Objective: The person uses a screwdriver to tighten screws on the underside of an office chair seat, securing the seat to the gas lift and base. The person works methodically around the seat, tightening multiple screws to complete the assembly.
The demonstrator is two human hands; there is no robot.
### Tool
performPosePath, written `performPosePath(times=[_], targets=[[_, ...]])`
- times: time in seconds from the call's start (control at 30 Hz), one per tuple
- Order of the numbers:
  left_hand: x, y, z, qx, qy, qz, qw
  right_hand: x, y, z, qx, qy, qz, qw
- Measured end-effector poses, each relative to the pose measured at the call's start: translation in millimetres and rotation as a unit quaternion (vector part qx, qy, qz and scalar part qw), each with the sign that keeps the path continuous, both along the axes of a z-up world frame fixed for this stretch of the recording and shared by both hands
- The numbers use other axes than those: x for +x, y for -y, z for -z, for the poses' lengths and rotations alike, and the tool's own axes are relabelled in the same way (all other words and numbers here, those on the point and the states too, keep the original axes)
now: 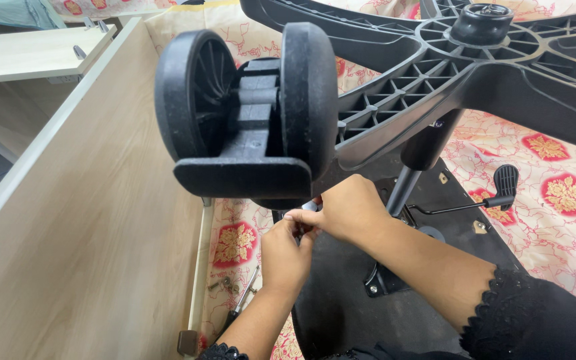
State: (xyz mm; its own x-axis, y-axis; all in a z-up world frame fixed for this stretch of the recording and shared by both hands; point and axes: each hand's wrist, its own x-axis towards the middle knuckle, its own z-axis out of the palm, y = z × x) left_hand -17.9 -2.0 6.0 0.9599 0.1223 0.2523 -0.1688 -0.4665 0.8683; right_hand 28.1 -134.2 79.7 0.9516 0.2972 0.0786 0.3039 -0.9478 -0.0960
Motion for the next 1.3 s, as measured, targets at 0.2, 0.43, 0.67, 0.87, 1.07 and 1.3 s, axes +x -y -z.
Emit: performPosePath(times=[0.2, 0.43, 0.67, 0.87, 1.07, 1.3], targets=[[-2, -4, -14, -0.020, -0.047, 0.024, 0.998, -5, 14, -8, 0.185, -0.092, -0.111, 0.972], [-10, 6, -12, -0.076, 0.020, 0.029, 0.996, -12, 12, -13, 0.204, -0.039, -0.052, 0.977], [-17, 12, -13, -0.005, 0.027, -0.011, 1.000, -29, -1, -20, 0.119, -0.030, -0.018, 0.992], [-23, -1, -12, 0.059, -0.023, -0.008, 0.998, -30, 9, -32, 0.210, -0.109, -0.167, 0.957], [-23, -3, -12, 0.078, 0.003, 0.008, 0.997, -38, 1, -28, 0.236, -0.068, -0.088, 0.965], [-32, -1, -15, 0.004, 0.041, -0.026, 0.999, -53, -12, -34, 0.129, -0.045, 0.001, 0.991]])
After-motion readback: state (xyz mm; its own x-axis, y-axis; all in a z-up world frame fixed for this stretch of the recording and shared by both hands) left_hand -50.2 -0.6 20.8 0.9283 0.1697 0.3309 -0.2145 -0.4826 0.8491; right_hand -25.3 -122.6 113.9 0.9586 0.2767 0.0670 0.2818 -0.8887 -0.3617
